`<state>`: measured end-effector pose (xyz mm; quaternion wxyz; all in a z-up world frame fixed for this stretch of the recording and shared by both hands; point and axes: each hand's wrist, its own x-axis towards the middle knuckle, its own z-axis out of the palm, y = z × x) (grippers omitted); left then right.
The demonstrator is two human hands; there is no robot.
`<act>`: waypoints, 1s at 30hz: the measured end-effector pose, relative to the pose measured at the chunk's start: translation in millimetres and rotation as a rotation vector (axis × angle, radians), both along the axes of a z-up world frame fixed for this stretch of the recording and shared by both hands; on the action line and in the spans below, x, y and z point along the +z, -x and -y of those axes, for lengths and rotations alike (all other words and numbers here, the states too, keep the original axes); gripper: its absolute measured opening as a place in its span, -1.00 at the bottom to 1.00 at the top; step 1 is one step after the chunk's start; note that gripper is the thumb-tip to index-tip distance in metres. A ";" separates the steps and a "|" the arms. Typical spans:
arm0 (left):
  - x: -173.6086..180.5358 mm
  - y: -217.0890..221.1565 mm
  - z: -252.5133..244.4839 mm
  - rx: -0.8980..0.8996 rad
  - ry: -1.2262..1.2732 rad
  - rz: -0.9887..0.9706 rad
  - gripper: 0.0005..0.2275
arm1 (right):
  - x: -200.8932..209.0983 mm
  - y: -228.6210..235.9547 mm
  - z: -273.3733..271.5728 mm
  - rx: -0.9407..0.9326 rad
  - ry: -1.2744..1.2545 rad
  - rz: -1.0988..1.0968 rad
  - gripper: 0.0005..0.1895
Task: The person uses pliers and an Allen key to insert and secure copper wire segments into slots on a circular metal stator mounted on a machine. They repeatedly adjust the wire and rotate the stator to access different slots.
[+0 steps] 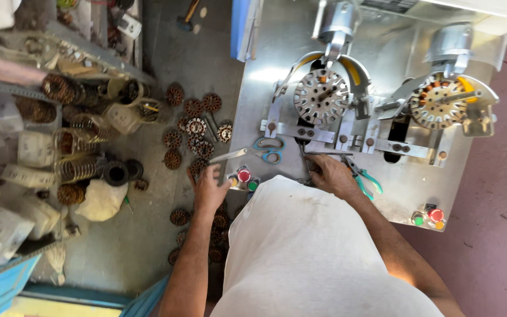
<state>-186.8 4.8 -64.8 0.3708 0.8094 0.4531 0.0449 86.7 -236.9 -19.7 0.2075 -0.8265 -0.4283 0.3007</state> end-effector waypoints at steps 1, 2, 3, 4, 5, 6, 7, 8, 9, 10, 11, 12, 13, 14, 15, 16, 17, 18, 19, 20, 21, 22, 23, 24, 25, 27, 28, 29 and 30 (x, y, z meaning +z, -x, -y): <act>5.0 -3.5 0.4 -0.069 -0.202 0.031 -0.49 | 3.0 -3.1 1.7 -0.036 0.003 -0.036 -0.47; 10.8 -10.3 0.2 -0.134 -0.402 0.065 -0.52 | 6.5 -5.2 3.6 -0.069 0.005 -0.076 -0.46; 17.1 -20.8 1.5 -0.111 -0.325 0.072 -0.60 | 10.2 -7.3 5.3 -0.101 0.006 -0.115 -0.44; 25.5 -29.7 7.2 -0.086 -0.249 0.074 -0.68 | 13.2 -9.2 6.5 -0.123 0.067 -0.119 -0.45; 34.8 -39.7 13.0 -0.061 -0.172 0.075 -0.75 | 16.1 -10.7 7.7 -0.144 0.127 -0.125 -0.46; 44.3 -51.8 16.6 -0.094 -0.106 0.135 -0.76 | 18.7 -12.8 7.0 -0.158 0.185 -0.131 -0.46; 53.2 -66.5 19.0 -0.128 -0.040 0.195 -0.77 | 21.8 -13.4 7.8 -0.177 0.199 -0.120 -0.50; 61.6 -81.2 21.6 -0.158 0.025 0.252 -0.78 | 24.3 -13.5 8.3 -0.191 0.211 -0.110 -0.54; 68.6 -96.3 26.0 -0.165 0.094 0.265 -0.79 | 25.6 -14.2 7.5 -0.205 0.223 -0.101 -0.57; 73.3 -110.9 31.7 -0.172 0.166 0.276 -0.79 | 26.2 -14.2 8.1 -0.224 0.249 -0.118 -0.59; 76.2 -124.9 35.1 -0.192 0.195 0.304 -0.78 | 26.3 -14.3 8.8 -0.242 0.274 -0.136 -0.60; 77.2 -138.7 38.1 -0.215 0.226 0.333 -0.77 | 27.0 -15.0 10.2 -0.262 0.302 -0.153 -0.62; 76.4 -151.4 40.2 -0.237 0.258 0.362 -0.76 | 27.7 -15.4 11.2 -0.265 0.297 -0.143 -0.63; 73.9 -164.2 41.8 -0.249 0.267 0.380 -0.75 | 28.5 -16.2 12.4 -0.267 0.293 -0.132 -0.63; 69.7 -176.6 42.7 -0.260 0.277 0.398 -0.74 | 29.5 -17.1 13.5 -0.270 0.289 -0.122 -0.64; 64.3 -187.0 43.4 -0.270 0.286 0.416 -0.73 | 30.7 -17.9 15.1 -0.266 0.297 -0.127 -0.66; 58.1 -196.5 43.6 -0.269 0.272 0.418 -0.75 | 32.4 -18.8 17.4 -0.261 0.305 -0.133 -0.67; 51.6 -205.5 43.1 -0.269 0.257 0.419 -0.76 | 34.2 -19.4 18.7 -0.257 0.313 -0.139 -0.68; 45.1 -213.2 42.6 -0.268 0.243 0.421 -0.78 | 36.2 -20.2 20.2 -0.239 0.308 -0.134 -0.68; 38.6 -220.0 42.5 -0.262 0.229 0.425 -0.76 | 38.6 -20.9 23.3 -0.222 0.304 -0.130 -0.68; 32.6 -226.4 42.2 -0.256 0.216 0.429 -0.75 | 40.3 -21.5 25.1 -0.205 0.300 -0.125 -0.68; 27.9 -232.0 41.7 -0.249 0.201 0.433 -0.74 | 42.2 -22.2 26.5 -0.193 0.356 -0.115 -0.68; 24.0 -236.5 41.1 -0.269 0.160 0.408 -0.75 | 44.5 -22.5 28.7 -0.180 0.412 -0.106 -0.68; 21.0 -237.6 41.6 -0.286 0.121 0.379 -0.76 | 46.1 -21.4 30.2 -0.165 0.471 -0.100 -0.68; 18.7 -237.8 41.8 -0.303 0.082 0.350 -0.77 | 46.6 -21.5 30.0 -0.175 0.463 -0.103 -0.69; 15.8 -234.2 44.9 -0.429 0.247 0.243 -0.79 | 47.6 -21.7 31.7 -0.192 0.452 -0.112 -0.69; 15.3 -230.8 46.0 -0.490 0.329 0.188 -0.79 | 48.1 -22.6 32.1 -0.180 0.421 -0.099 -0.70; 15.0 -226.9 47.8 -0.570 0.355 0.150 -0.77 | 49.2 -24.4 32.9 -0.169 0.391 -0.087 -0.70; 15.2 -221.2 50.4 -0.650 0.383 0.110 -0.75 | 50.4 -24.8 33.0 -0.158 0.360 -0.075 -0.70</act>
